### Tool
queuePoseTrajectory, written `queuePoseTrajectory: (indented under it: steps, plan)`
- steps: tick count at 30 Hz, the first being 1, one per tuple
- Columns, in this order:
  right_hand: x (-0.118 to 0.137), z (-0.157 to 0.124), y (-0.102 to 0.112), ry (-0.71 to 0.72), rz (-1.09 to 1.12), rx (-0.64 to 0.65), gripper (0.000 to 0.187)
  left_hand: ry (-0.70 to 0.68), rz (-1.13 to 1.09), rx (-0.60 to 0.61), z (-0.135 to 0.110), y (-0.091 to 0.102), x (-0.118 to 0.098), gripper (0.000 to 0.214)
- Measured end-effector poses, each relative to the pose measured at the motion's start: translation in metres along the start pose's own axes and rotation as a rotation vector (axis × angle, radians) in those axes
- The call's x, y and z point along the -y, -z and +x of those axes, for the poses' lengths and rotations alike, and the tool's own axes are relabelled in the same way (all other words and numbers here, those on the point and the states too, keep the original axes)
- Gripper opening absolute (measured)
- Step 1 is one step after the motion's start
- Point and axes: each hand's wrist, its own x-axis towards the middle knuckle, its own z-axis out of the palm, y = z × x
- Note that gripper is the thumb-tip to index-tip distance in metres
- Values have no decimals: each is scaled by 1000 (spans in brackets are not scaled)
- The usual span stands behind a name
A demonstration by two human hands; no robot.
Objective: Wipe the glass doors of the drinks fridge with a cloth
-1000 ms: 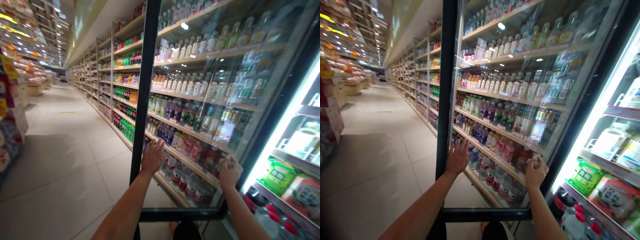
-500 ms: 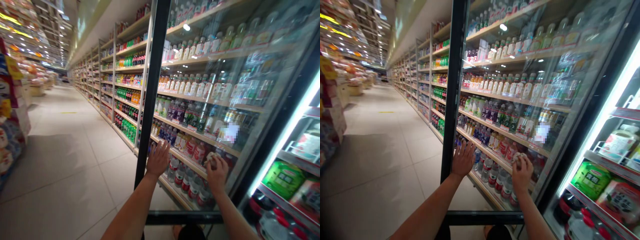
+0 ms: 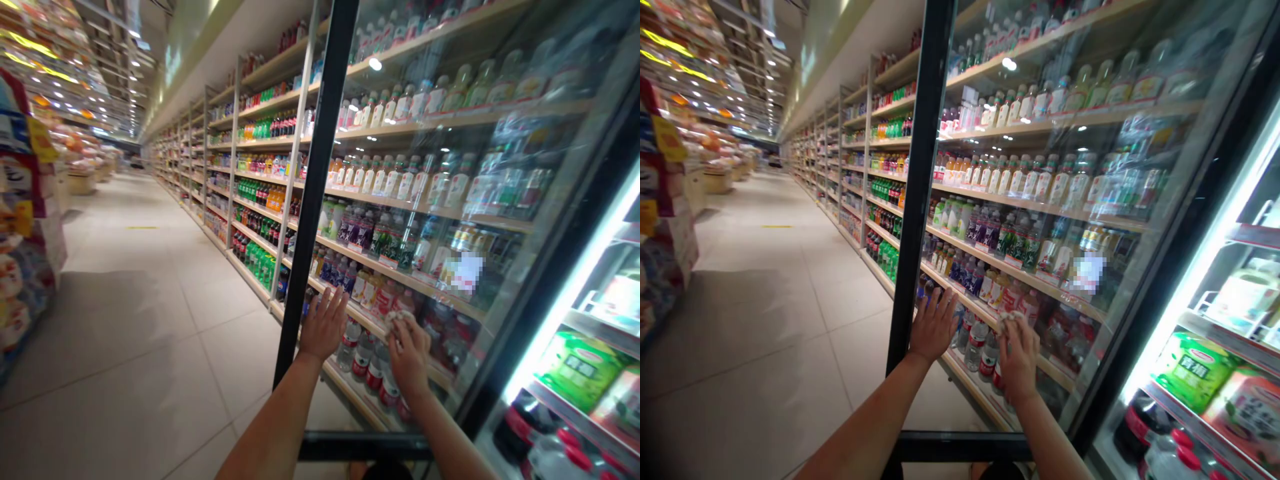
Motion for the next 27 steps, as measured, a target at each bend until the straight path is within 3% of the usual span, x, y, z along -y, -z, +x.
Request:
queuePoseTrajectory:
  steps: [2, 4, 8, 10, 16, 22, 27]
  plan:
    - [7, -1, -2, 69, 42, 73, 28, 1, 1, 1, 0, 0, 0, 48]
    - [5, 15, -1, 66, 74, 79, 26, -1, 7, 1, 0, -1, 1, 48]
    - [-8, 73, 2, -71, 70, -139, 32, -6, 20, -3, 0, 0, 1, 45]
    - [-9, 83, 1, -90, 65, -180, 33, -9, 21, -11, 0, 1, 1, 44]
    - [5, 22, 0, 179, 76, 83, 32, -11, 16, -15, 2, 3, 0, 43]
    - [0, 2, 2, 150, 64, 132, 31, -15, 22, -30, 3, 4, 0, 43]
    - [8, -53, -1, 285, 117, 289, 41, -12, 29, -13, 1, 2, 0, 44]
